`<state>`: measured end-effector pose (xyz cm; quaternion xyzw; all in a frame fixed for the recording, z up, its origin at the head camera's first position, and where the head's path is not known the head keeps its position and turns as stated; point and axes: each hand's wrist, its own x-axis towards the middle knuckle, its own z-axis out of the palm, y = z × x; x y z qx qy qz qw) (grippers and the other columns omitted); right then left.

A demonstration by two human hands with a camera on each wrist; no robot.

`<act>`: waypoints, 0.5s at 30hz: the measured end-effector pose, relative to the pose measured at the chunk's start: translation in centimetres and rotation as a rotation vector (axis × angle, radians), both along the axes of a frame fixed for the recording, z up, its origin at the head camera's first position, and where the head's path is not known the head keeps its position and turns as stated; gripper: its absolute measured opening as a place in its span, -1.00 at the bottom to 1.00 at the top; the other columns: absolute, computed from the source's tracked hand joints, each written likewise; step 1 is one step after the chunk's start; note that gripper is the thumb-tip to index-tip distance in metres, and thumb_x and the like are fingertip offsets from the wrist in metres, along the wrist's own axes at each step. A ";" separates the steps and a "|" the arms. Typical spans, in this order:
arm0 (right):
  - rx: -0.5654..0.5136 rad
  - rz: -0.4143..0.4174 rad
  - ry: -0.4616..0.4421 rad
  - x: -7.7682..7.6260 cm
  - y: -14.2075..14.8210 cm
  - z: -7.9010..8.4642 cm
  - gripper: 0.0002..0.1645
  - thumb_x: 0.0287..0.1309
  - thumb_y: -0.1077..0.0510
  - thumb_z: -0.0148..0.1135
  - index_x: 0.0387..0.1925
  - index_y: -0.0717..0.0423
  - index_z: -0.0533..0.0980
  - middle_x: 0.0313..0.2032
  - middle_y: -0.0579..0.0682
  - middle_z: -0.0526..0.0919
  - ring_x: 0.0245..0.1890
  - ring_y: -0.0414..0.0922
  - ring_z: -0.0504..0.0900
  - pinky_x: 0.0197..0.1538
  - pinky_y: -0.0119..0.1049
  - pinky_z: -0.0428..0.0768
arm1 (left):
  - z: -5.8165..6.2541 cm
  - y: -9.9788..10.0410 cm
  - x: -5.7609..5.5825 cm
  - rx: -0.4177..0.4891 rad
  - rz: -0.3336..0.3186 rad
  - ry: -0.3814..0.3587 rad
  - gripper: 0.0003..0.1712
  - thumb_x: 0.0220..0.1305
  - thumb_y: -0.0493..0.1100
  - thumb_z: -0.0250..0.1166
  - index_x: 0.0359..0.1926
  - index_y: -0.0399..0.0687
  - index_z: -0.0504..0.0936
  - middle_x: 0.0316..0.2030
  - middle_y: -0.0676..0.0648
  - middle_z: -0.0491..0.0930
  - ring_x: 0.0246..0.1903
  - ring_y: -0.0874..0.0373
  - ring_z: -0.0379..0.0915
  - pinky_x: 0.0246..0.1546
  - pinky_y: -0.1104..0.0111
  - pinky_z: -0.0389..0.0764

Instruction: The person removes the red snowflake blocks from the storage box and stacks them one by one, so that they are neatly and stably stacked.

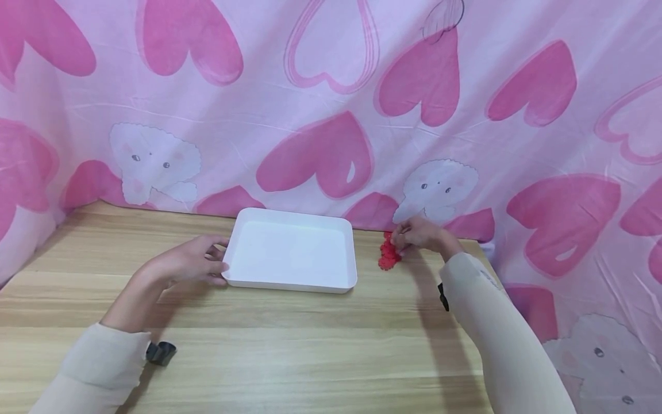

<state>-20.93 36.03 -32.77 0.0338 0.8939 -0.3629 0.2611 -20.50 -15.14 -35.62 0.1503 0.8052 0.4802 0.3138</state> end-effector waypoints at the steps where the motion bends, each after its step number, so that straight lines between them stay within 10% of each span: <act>1: 0.016 0.011 0.017 0.0 -0.1 0.1 -0.66 0.52 0.26 0.18 0.13 0.48 0.51 -0.11 0.19 0.71 -0.14 -0.04 0.71 0.14 -0.08 0.85 | 0.0 0.0 0.0 -0.003 0.000 0.000 -0.28 0.51 -0.47 0.19 0.57 -0.50 0.13 0.15 -0.48 0.48 -0.11 0.03 0.69 -0.06 0.24 0.89; 9: 0.210 0.127 0.259 -0.1 -1.8 -0.2 -0.69 0.50 0.19 0.25 0.08 0.37 0.59 -0.10 0.31 0.75 -0.20 0.10 0.74 -0.01 -0.02 0.85 | 0.2 -0.5 0.3 -0.030 0.002 0.027 -0.25 0.54 -0.40 0.20 0.60 -0.48 0.10 0.13 -0.46 0.52 -0.14 0.03 0.73 -0.04 0.21 0.89; 15: 0.332 0.170 0.398 0.5 -4.1 -0.7 -0.49 0.55 0.06 0.25 0.34 0.28 0.56 0.14 0.29 0.73 0.14 0.22 0.68 0.26 0.16 0.74 | 0.4 -0.4 0.5 -0.156 0.017 0.300 -0.32 0.69 -0.07 0.08 0.56 -0.47 0.21 0.17 -0.46 0.59 0.03 -0.17 0.67 0.13 -0.03 0.78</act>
